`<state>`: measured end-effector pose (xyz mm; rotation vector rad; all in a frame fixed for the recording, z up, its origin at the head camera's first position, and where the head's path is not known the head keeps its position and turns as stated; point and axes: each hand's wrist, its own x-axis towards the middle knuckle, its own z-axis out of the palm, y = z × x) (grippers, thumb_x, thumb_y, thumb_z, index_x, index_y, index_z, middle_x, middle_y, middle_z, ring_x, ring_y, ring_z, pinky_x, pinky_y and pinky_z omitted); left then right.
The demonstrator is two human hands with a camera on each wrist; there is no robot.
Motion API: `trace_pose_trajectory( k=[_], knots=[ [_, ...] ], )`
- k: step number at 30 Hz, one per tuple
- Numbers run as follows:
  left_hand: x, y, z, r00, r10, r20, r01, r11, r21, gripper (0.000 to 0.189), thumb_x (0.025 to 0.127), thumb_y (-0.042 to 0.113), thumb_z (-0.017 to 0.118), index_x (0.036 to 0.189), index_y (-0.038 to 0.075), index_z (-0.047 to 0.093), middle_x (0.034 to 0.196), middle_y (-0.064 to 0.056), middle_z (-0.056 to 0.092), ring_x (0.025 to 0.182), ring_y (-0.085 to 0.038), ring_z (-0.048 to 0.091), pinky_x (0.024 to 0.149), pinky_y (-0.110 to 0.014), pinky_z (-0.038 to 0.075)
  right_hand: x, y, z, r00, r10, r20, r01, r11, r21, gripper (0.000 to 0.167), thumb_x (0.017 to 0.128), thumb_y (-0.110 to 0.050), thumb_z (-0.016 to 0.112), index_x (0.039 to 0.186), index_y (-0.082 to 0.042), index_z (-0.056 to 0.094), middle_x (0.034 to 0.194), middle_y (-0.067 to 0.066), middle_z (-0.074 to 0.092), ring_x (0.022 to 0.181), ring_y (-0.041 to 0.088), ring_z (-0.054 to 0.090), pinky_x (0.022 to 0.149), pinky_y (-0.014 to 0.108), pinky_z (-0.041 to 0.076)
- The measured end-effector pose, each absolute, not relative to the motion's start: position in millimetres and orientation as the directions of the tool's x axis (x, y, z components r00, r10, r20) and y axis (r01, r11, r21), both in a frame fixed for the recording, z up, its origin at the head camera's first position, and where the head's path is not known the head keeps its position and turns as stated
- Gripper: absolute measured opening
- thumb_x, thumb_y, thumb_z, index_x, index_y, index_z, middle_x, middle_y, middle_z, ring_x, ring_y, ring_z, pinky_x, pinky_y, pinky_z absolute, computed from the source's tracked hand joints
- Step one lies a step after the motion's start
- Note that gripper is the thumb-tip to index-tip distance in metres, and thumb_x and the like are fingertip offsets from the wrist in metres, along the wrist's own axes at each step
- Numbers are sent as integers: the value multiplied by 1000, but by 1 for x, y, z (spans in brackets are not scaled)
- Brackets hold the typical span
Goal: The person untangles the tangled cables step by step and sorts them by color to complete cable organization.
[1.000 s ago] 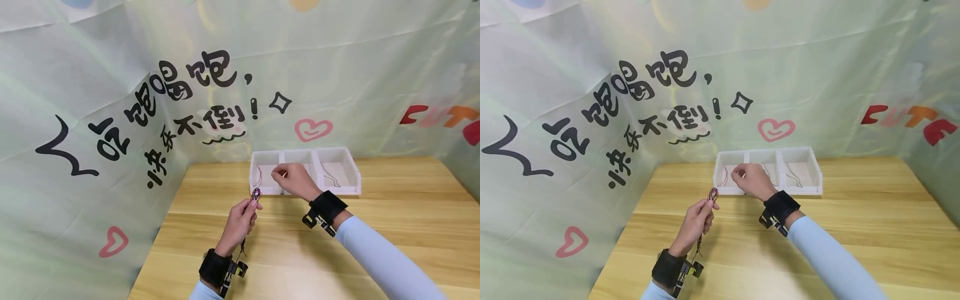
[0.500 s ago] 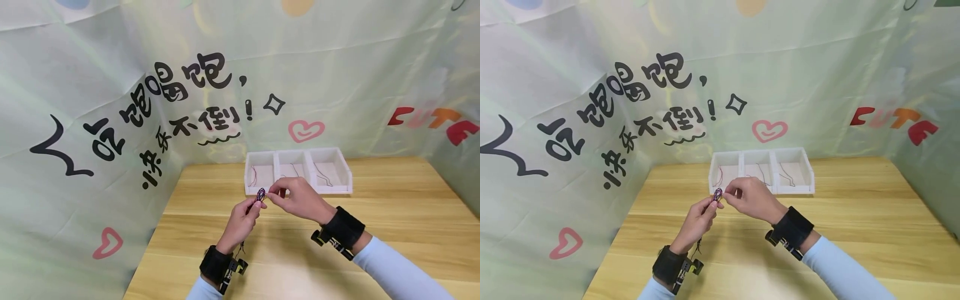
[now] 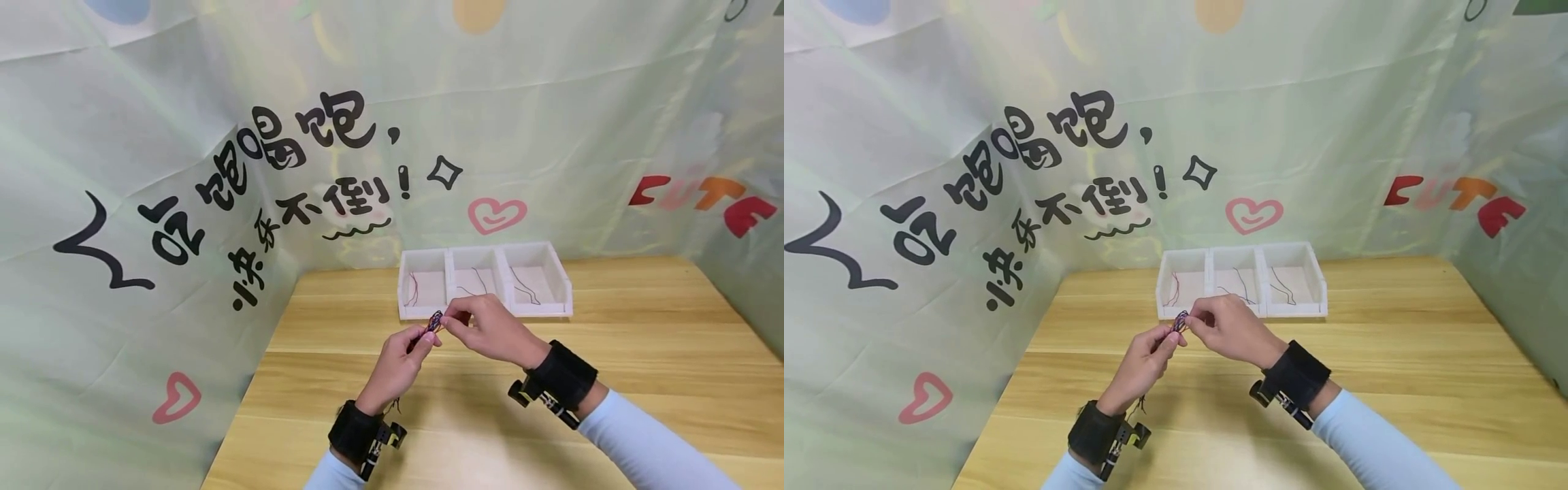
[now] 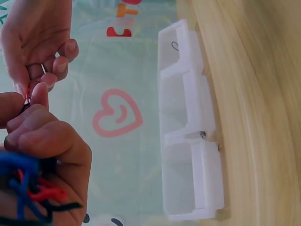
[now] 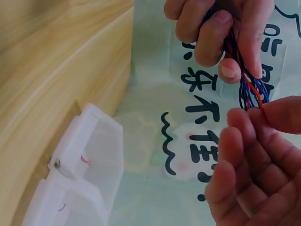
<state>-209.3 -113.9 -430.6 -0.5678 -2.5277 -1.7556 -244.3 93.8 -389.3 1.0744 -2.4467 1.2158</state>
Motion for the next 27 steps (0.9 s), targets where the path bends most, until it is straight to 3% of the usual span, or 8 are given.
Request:
trace_pose_trajectory(
  k=[6, 12, 14, 19, 22, 24, 27],
  knots=[
    [-210, -121, -432, -933, 287, 219, 306, 307, 901, 29, 107, 30, 53, 105, 8, 72, 68, 3, 42, 56, -10, 38, 52, -22, 31, -246, 105, -390, -727, -415, 547, -686, 392, -614, 16, 94, -6, 69, 83, -18, 72, 72, -11, 63, 61, 5, 56, 53, 26, 48],
    [-206, -130, -438, -955, 221, 199, 262, 305, 916, 26, 108, 22, 51, 101, 5, 70, 66, 2, 38, 54, -10, 34, 54, -23, 29, -249, 125, -392, -765, -271, 584, -628, 512, -585, 10, 94, -9, 71, 86, -13, 74, 75, -7, 66, 64, 9, 58, 56, 27, 47],
    [-205, -129, -437, -953, 227, 202, 270, 326, 906, 25, 108, 20, 51, 100, 5, 69, 66, 2, 37, 55, -10, 33, 56, -23, 29, -250, 127, -394, -742, -280, 610, -644, 550, -532, 5, 94, -11, 71, 95, -9, 76, 82, -3, 69, 70, 11, 60, 57, 28, 47],
    [-195, -122, -418, -943, 240, 231, 308, 369, 877, 24, 107, 12, 51, 97, -2, 68, 66, 2, 36, 55, -7, 31, 56, -23, 27, -248, 126, -396, -558, -368, 744, -777, 546, -313, 35, 90, -18, 74, 121, -2, 71, 110, 10, 71, 97, 24, 67, 76, 42, 56],
    [-190, -120, -407, -936, 255, 243, 327, 370, 869, 24, 107, 11, 51, 96, -3, 67, 66, 2, 38, 55, -6, 33, 54, -24, 29, -246, 123, -393, -460, -493, 739, -839, 514, -179, 35, 92, -22, 73, 120, -1, 72, 114, 13, 70, 106, 29, 65, 87, 48, 54],
    [-190, -121, -405, -934, 263, 241, 329, 378, 865, 24, 107, 11, 51, 96, -3, 67, 66, 2, 39, 55, -7, 34, 54, -24, 29, -244, 121, -392, -452, -573, 684, -854, 500, -145, 28, 93, -19, 73, 115, -2, 74, 111, 11, 70, 104, 27, 66, 86, 45, 55],
    [-198, -124, -415, -937, 262, 232, 324, 397, 859, 24, 107, 13, 51, 97, 1, 68, 67, 3, 39, 56, -8, 34, 56, -24, 30, -241, 120, -390, -497, -638, 588, -849, 499, -177, 18, 91, -10, 75, 108, -4, 77, 101, 4, 72, 93, 20, 69, 79, 38, 56]
  ],
)
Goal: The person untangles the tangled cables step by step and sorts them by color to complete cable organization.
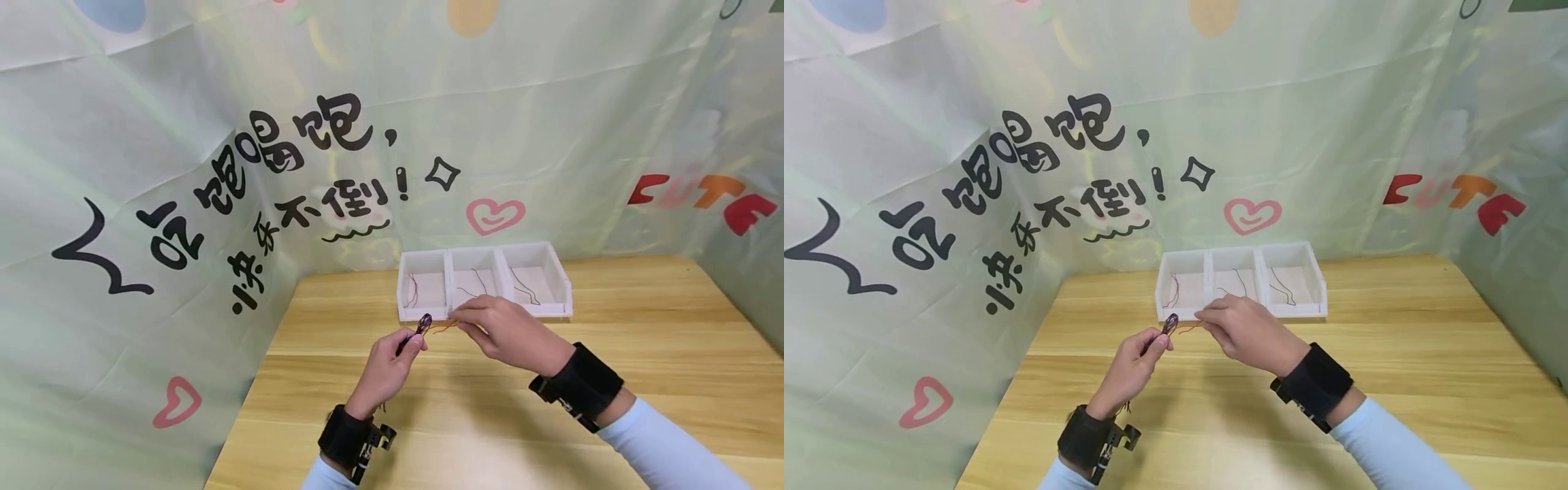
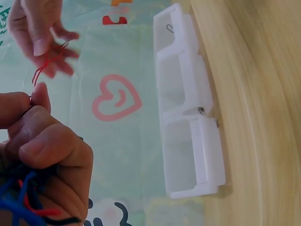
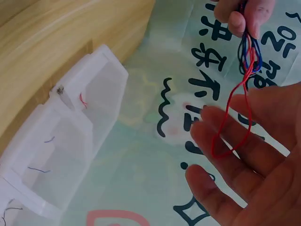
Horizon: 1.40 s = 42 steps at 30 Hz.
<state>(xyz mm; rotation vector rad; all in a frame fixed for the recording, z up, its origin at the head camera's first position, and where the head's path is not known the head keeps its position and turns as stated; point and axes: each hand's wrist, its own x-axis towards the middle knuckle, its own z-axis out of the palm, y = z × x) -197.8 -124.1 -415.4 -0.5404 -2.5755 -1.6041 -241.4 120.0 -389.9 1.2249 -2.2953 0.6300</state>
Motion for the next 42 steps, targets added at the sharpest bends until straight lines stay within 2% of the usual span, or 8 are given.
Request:
trace_pose_trajectory(
  k=[5, 11, 16, 22, 30, 35, 38, 42],
  knots=[
    [-209, -134, -433, -935, 253, 246, 332, 391, 858, 22, 107, 20, 54, 97, 9, 70, 68, 4, 41, 58, -9, 38, 57, -24, 32, -242, 112, -393, -547, -676, 493, -832, 501, -237, 8, 88, -9, 79, 96, -9, 80, 85, -7, 68, 76, 8, 64, 66, 29, 54],
    [-209, -144, -435, -944, 235, 232, 302, 328, 895, 25, 106, 29, 55, 105, 10, 72, 71, 2, 45, 60, -11, 41, 56, -24, 34, -251, 106, -398, -557, -636, 534, -817, 535, -216, 3, 89, -13, 79, 86, -15, 79, 76, -11, 63, 67, 5, 59, 58, 26, 50],
    [-205, -158, -439, -973, 163, 161, 188, 170, 967, 30, 106, 33, 56, 117, 8, 68, 72, 0, 43, 56, -10, 38, 50, -21, 32, -269, 109, -404, -672, -512, 536, -737, 539, -409, 6, 92, -14, 75, 89, -16, 80, 75, -13, 63, 63, 2, 53, 58, 26, 46],
    [-201, -166, -440, -984, 134, 120, 127, 47, 991, 35, 106, 33, 56, 117, 1, 64, 68, 1, 38, 50, -8, 31, 47, -21, 29, -295, 102, -424, -826, -341, 448, -563, 502, -657, 16, 99, -16, 66, 96, -12, 80, 78, -5, 69, 61, 10, 54, 61, 30, 44],
    [-197, -165, -443, -984, 156, 90, 102, 68, 992, 35, 106, 35, 55, 119, 4, 65, 68, 1, 38, 51, -9, 33, 49, -21, 31, -339, 70, -445, -921, -114, 373, -369, 567, -736, 23, 96, -17, 64, 81, -9, 79, 68, 1, 66, 58, 16, 51, 59, 30, 40],
    [-197, -163, -443, -984, 153, 92, 102, 54, 993, 35, 105, 35, 56, 117, 3, 66, 69, 1, 38, 51, -9, 33, 47, -20, 30, -358, 50, -450, -946, -70, 317, -288, 633, -719, 31, 101, -25, 61, 107, 1, 77, 93, 16, 73, 82, 31, 67, 73, 43, 52],
    [-198, -162, -443, -982, 164, 90, 99, 51, 994, 36, 105, 37, 56, 117, 4, 66, 69, 1, 38, 51, -9, 33, 47, -20, 30, -361, 42, -450, -960, -147, 239, -275, 662, -697, 50, 105, -34, 55, 125, 10, 65, 115, 28, 67, 105, 42, 64, 89, 51, 49],
    [-200, -164, -442, -983, 164, 84, 94, 55, 994, 36, 105, 37, 56, 117, 5, 66, 69, 1, 38, 51, -9, 33, 47, -20, 30, -357, 36, -448, -953, -246, 174, -296, 660, -691, 59, 105, -38, 51, 135, 13, 55, 129, 32, 59, 118, 46, 57, 98, 54, 45]
  ],
)
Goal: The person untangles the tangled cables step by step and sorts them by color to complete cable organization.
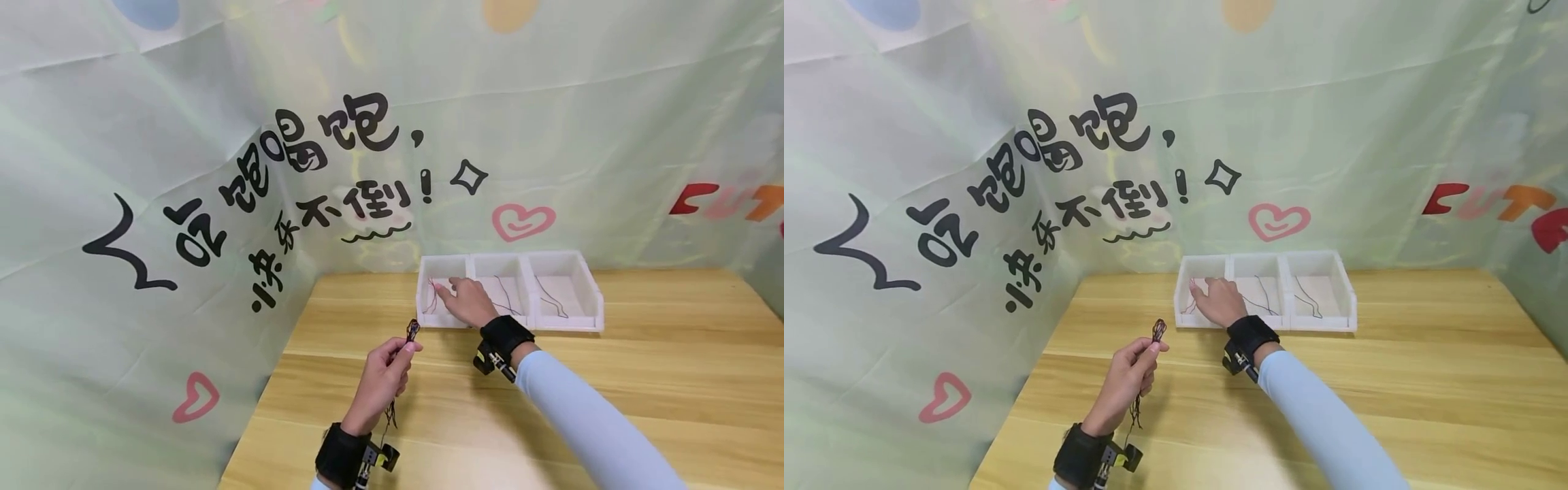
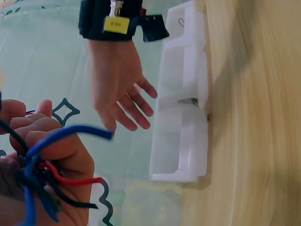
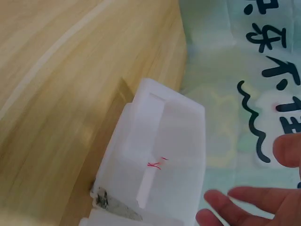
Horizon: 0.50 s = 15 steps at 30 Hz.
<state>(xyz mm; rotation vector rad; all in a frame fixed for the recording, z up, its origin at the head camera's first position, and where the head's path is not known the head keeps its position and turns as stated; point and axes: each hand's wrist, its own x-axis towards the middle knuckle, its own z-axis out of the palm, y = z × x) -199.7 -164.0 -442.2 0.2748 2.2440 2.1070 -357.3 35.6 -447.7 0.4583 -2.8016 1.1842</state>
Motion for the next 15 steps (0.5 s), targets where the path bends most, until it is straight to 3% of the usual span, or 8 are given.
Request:
trace_pose_trajectory(
  k=[7, 15],
  knots=[
    [-199, -158, -439, -978, 187, 89, 100, 50, 994, 34, 106, 35, 55, 117, 5, 66, 71, 1, 39, 52, -10, 32, 49, -21, 29, -341, 50, -430, -936, -274, 220, -345, 596, -725, 48, 106, -33, 51, 132, 7, 61, 122, 24, 66, 109, 38, 64, 91, 51, 50],
    [-200, -149, -436, -973, 213, 87, 100, 53, 994, 34, 106, 36, 54, 116, 6, 67, 69, 1, 39, 53, -9, 33, 48, -21, 30, -318, 65, -415, -905, -294, 308, -425, 563, -709, 33, 103, -26, 58, 121, -1, 70, 102, 10, 72, 91, 24, 66, 78, 42, 52]
  ],
)
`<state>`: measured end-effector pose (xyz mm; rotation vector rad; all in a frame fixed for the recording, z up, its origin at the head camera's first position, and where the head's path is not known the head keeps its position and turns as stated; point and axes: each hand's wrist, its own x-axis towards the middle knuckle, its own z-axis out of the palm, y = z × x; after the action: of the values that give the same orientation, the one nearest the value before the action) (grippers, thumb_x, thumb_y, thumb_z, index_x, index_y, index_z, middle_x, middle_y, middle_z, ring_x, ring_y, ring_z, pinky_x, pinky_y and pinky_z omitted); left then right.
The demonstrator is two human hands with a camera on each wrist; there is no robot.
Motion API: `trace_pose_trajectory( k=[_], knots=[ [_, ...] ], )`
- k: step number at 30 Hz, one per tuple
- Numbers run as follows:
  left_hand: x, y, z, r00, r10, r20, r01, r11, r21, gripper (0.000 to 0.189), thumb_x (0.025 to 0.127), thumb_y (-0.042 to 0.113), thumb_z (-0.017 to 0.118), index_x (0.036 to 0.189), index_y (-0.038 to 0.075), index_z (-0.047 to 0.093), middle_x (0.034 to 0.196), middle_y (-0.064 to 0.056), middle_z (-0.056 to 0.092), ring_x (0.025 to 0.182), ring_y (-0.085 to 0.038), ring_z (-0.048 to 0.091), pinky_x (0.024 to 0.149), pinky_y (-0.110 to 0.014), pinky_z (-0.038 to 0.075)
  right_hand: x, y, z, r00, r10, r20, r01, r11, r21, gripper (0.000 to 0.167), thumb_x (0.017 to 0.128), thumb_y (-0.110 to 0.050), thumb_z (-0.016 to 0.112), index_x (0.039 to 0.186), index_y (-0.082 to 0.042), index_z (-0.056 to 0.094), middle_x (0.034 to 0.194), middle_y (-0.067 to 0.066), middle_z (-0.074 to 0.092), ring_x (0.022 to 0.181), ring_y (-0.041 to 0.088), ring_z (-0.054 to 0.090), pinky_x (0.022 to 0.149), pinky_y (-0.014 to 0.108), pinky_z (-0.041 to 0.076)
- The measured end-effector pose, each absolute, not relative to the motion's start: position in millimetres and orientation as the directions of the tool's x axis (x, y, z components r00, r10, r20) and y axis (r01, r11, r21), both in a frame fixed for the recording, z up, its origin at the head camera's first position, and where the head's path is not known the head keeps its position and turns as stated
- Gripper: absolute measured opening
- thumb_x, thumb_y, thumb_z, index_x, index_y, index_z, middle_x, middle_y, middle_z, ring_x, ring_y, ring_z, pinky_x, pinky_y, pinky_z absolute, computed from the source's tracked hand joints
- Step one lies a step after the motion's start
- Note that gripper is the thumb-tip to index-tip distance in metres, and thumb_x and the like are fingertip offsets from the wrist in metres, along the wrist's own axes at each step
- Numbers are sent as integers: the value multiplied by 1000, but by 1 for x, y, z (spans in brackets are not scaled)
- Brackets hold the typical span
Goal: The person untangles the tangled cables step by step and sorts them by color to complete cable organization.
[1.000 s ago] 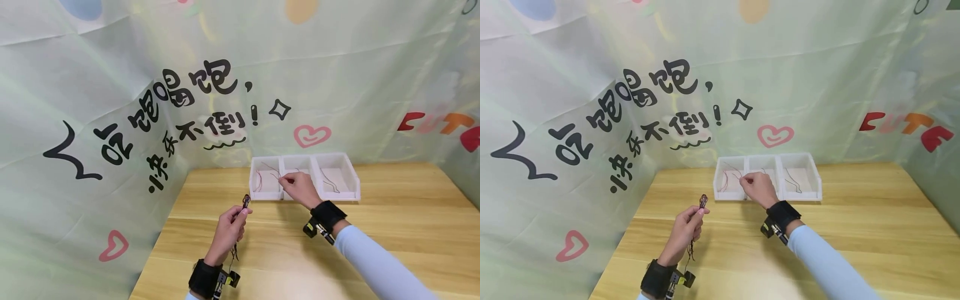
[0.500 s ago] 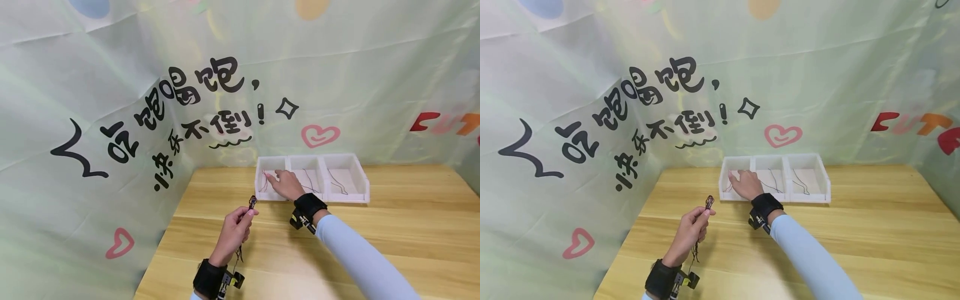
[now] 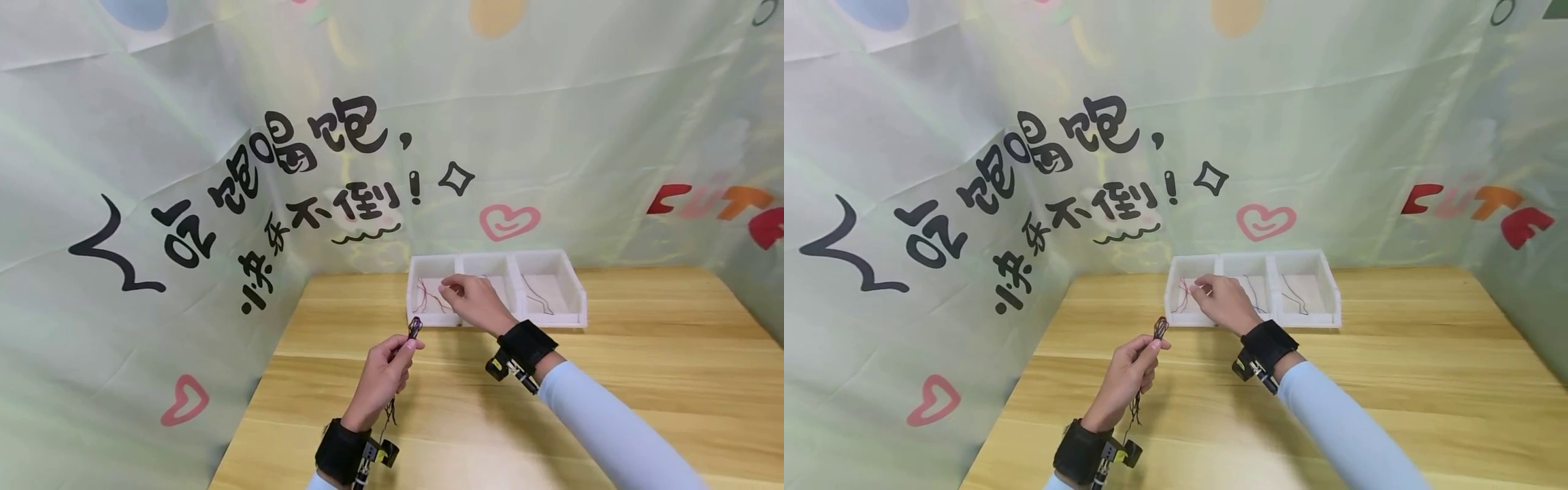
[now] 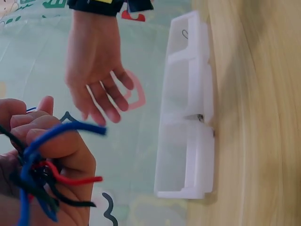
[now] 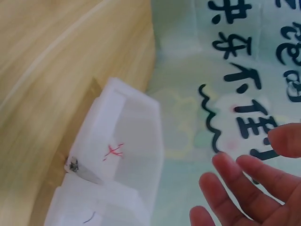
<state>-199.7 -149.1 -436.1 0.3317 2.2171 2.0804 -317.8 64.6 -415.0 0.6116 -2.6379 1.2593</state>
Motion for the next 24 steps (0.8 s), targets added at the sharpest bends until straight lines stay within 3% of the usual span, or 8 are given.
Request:
trace_pose_trajectory(
  k=[8, 16, 24],
  knots=[
    [-199, -142, -432, -960, 268, 86, 116, 99, 988, 35, 108, 35, 48, 114, 7, 68, 67, 2, 36, 52, -10, 32, 48, -21, 30, -284, 75, -400, -824, -387, 414, -560, 443, -700, 18, 100, -19, 65, 109, -8, 76, 94, 0, 72, 80, 11, 64, 64, 31, 52],
    [-196, -132, -432, -930, 357, 85, 146, 147, 978, 31, 110, 28, 47, 111, 6, 69, 69, 3, 40, 52, -9, 35, 46, -20, 31, -252, 82, -394, -725, -503, 469, -663, 328, -673, 11, 99, -16, 67, 99, -14, 78, 84, -10, 68, 66, 9, 57, 57, 27, 50],
    [-194, -126, -433, -912, 381, 152, 264, 261, 929, 26, 109, 25, 49, 103, 11, 71, 67, 3, 43, 54, -8, 37, 51, -21, 31, -238, 92, -399, -718, -544, 435, -650, 301, -698, 11, 100, -20, 67, 97, -20, 77, 82, -13, 67, 67, 11, 56, 59, 32, 51]
  ],
)
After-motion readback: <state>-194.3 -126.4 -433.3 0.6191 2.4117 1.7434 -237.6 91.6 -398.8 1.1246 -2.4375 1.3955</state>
